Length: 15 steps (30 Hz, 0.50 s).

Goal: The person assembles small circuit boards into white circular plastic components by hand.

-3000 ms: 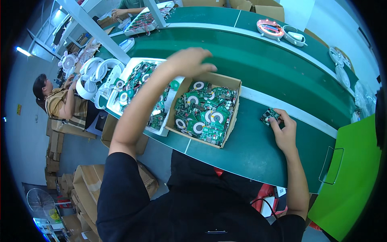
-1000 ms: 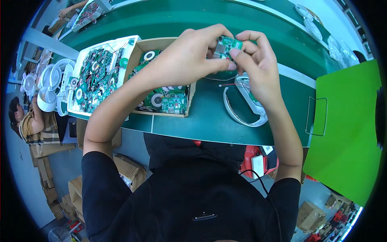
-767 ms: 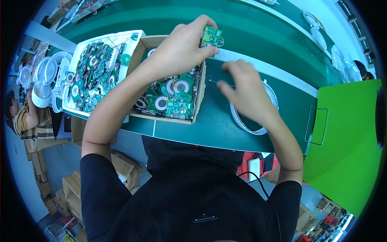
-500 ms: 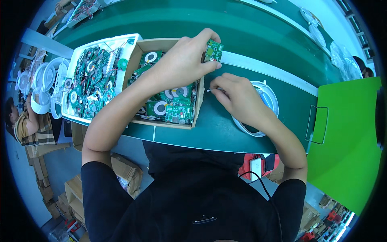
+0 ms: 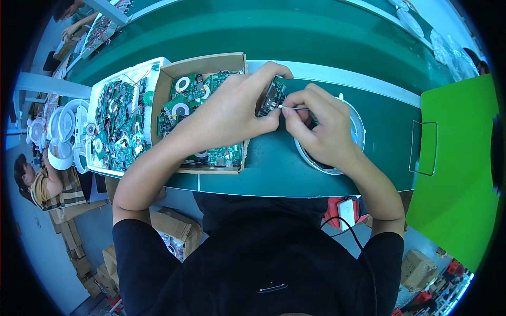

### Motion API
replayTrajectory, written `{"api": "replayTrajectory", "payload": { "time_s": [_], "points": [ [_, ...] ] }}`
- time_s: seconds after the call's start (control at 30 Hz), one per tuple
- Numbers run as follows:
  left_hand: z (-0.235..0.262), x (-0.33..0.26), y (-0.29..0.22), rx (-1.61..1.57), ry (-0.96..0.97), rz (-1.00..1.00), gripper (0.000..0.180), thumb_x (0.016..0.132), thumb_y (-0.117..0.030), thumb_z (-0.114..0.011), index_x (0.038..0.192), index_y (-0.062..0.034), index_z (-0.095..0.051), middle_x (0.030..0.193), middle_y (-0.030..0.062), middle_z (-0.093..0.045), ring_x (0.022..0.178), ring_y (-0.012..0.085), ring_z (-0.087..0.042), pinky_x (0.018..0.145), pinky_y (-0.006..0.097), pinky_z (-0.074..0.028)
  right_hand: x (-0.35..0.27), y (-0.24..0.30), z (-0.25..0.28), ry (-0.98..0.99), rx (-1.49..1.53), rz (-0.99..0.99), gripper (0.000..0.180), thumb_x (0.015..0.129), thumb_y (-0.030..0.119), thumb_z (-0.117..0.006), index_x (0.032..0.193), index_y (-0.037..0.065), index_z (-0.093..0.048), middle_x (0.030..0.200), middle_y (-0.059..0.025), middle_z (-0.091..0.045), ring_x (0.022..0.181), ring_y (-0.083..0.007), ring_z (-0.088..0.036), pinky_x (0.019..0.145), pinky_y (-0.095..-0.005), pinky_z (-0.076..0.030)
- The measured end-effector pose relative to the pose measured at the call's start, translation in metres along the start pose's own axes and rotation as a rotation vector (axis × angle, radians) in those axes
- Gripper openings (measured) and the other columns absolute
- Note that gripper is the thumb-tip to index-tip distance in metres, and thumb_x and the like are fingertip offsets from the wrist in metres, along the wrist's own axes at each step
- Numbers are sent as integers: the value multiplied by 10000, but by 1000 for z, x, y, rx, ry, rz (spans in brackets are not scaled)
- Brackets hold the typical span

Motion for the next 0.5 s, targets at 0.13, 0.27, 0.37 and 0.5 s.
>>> {"api": "replayTrajectory", "payload": {
  "time_s": [0.13, 0.27, 0.37, 0.5],
  "points": [
    [-1, -2, -2, -52, -3, 35, 658, 836, 2, -739, 1457, -97, -544, 841, 51, -525, 649, 121, -492, 560, 304, -427, 0, -3, -6, -30, 9, 65, 111, 889, -11, -744, 976, 1, -678, 891, -94, -627, 724, -196, -723, 629, -331, -586],
    [-5, -3, -2, -108, 26, 24, 688, 833, 33, -730, 1483, -104, -552, 953, 49, -577, 763, 101, -563, 622, 257, -545, 2, -4, -2, -67, 31, 48, 124, 870, -20, -744, 967, -8, -668, 912, -111, -641, 776, -217, -736, 686, -330, -620],
    [-5, -3, -3, -141, 46, 52, 690, 837, 35, -737, 1490, -97, -557, 1010, 46, -598, 849, 98, -616, 708, 257, -611, 2, -5, 0, -77, 20, 39, 122, 866, -22, -744, 957, -10, -664, 912, -111, -649, 783, -219, -737, 702, -326, -625],
    [-4, -2, 1, -179, 8, 40, 661, 864, 24, -736, 1490, -72, -550, 1030, 56, -617, 903, 110, -662, 752, 270, -636, 4, -5, 3, -123, -6, 91, 113, 861, -18, -749, 933, -8, -663, 872, -99, -659, 761, -205, -729, 666, -312, -602]
  ]
}}
Point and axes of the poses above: each hand's wrist, its own x-axis towards the middle knuckle, its own z-axis out of the back of the hand, y = z × x, the point moved 6 cm from there along x, towards the middle knuckle
